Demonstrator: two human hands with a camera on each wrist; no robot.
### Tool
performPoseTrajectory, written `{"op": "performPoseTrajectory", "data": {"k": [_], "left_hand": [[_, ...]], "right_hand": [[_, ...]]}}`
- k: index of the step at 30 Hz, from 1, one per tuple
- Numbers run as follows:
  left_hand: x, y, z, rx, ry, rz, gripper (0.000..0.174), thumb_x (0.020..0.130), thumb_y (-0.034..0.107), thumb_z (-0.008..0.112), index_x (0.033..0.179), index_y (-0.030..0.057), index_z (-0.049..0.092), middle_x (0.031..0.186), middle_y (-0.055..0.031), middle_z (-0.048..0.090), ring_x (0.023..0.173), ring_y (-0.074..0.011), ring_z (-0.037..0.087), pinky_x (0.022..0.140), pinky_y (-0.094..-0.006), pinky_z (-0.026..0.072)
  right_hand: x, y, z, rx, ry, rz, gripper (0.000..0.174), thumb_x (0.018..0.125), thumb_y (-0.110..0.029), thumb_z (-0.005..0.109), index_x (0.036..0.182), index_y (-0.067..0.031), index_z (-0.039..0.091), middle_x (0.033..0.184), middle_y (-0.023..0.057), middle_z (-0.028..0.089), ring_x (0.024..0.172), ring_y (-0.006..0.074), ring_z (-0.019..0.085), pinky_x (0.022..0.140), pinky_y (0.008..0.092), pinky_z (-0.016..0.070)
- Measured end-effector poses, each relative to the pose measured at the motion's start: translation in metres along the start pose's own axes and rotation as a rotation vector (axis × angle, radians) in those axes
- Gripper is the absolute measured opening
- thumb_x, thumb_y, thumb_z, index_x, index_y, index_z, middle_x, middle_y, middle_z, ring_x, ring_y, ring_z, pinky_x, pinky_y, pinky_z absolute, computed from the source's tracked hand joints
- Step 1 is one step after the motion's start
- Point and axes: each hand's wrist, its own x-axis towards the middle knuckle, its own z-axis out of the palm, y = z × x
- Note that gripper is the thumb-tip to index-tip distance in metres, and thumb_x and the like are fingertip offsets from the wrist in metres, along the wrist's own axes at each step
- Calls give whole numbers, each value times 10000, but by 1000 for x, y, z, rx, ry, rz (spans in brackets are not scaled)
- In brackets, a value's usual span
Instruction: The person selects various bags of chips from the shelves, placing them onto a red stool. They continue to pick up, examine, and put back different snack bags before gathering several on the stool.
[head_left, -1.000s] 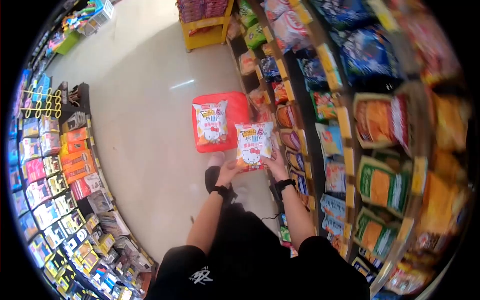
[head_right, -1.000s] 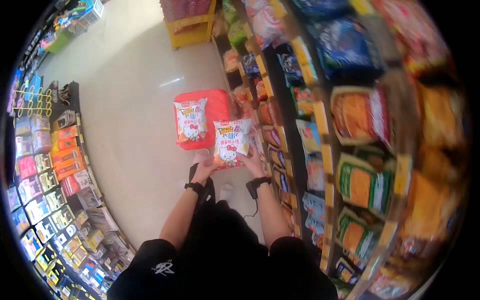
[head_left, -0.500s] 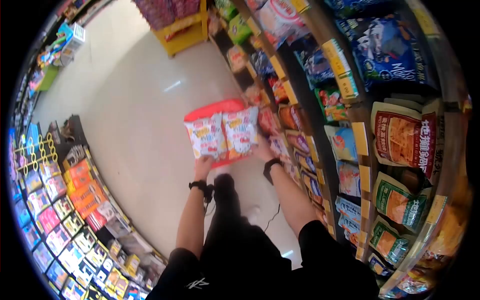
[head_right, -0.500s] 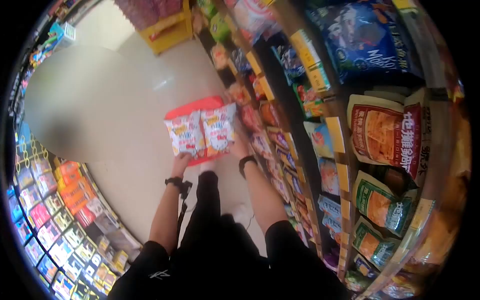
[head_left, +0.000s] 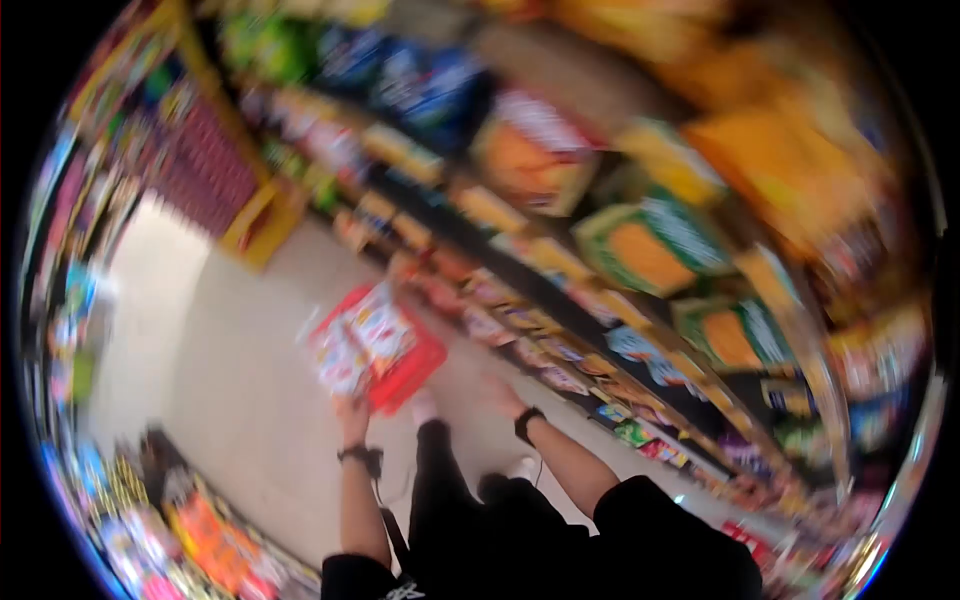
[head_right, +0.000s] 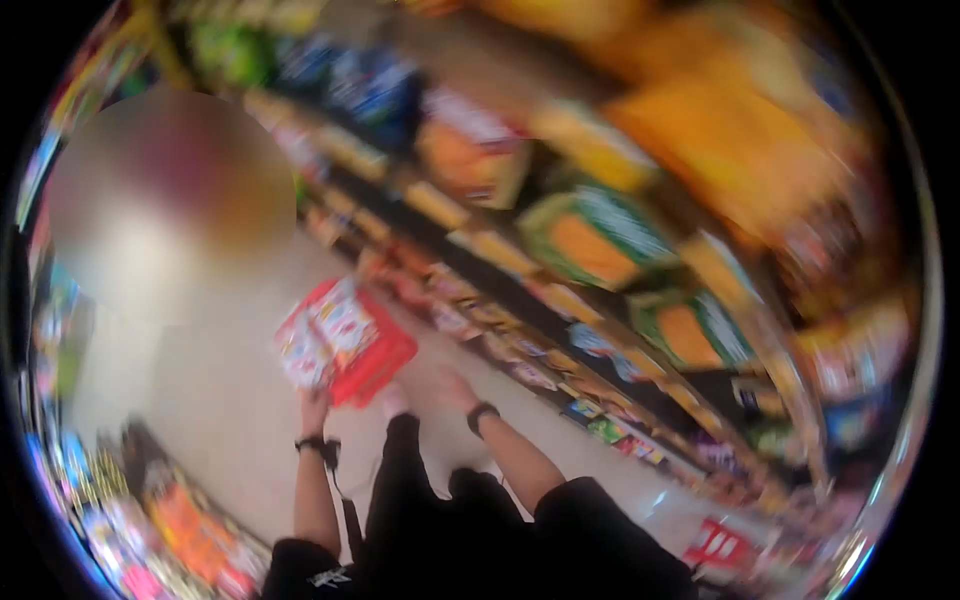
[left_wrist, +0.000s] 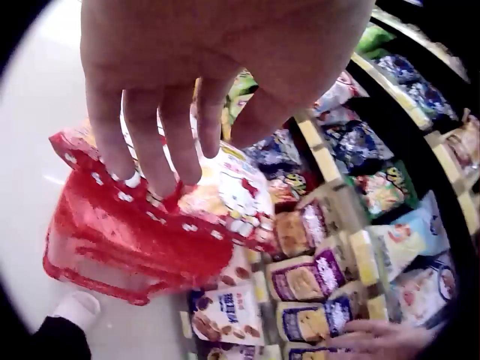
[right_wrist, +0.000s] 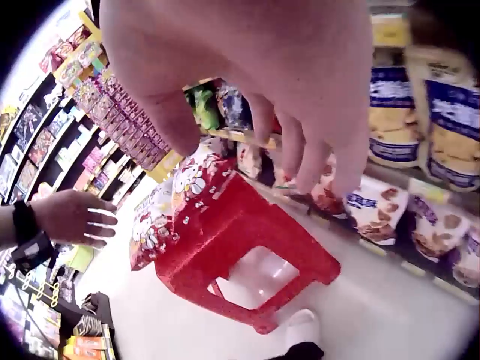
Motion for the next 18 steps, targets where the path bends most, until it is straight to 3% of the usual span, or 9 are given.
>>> {"op": "performPoseTrajectory", "data": {"k": [1,2,3,5,6,8,10,16,18], "left_hand": [[-2,109,-26,-160,-185,-389,276,844,118,524,1098,35,594,845,-94,608,797,-200,577,717,-339,472],[-8,145,-25,-163,-246,-327,242,843,153,526,1017,2,600,820,-90,609,791,-192,577,710,-344,474],[-18,131,-1,-256,-292,-269,226,840,170,535,955,-15,596,830,-100,618,792,-203,580,717,-345,474],[-33,127,46,-292,-347,-174,242,837,185,534,969,-7,597,881,-114,637,819,-227,589,752,-358,476],[-45,172,54,-198,-377,-128,229,840,149,541,1002,-5,590,881,-116,640,803,-215,601,725,-339,487],[-90,314,47,-424,-550,-43,193,850,57,543,1025,-11,586,872,-132,640,791,-172,617,667,-271,494],[-120,330,91,-486,-713,-110,215,883,140,530,1037,3,589,915,-83,627,813,-155,597,763,-289,479],[-204,452,174,-342,-1081,477,218,894,129,564,1064,-5,588,936,-82,665,849,-149,631,734,-264,482],[-231,492,189,-323,-1130,590,218,899,133,560,1066,-5,588,957,-95,668,881,-150,637,743,-265,487]], "right_hand": [[-45,-31,-18,-330,-10,-190,434,833,-259,611,1192,-37,513,1223,149,524,1183,301,463,987,401,373],[-81,-56,-34,-514,-19,-88,500,840,-236,627,1265,-32,462,1246,133,519,1133,243,499,951,359,412],[-109,-67,-51,-682,-34,32,574,848,-213,644,1338,-26,410,1270,117,513,1082,185,535,914,316,451],[-159,-42,-84,-415,60,-126,487,836,-192,642,1257,-12,475,1145,103,593,1006,173,575,871,314,464],[-190,-48,-93,-246,178,-70,445,834,-173,631,1225,-13,492,1086,90,612,981,168,581,860,314,464],[-243,-53,-126,-62,337,-50,403,832,-155,621,1193,-15,508,1027,78,631,956,162,588,849,315,465],[-289,-40,-155,64,382,-53,383,831,-131,612,1183,-14,516,1002,88,637,927,156,594,835,301,470],[-425,-41,-209,181,887,-73,358,842,-130,594,1170,-4,526,1017,103,647,931,165,607,839,288,465],[-480,-38,-219,389,973,-267,346,858,-149,573,1173,-16,529,1011,106,651,931,164,607,852,292,457]]}}
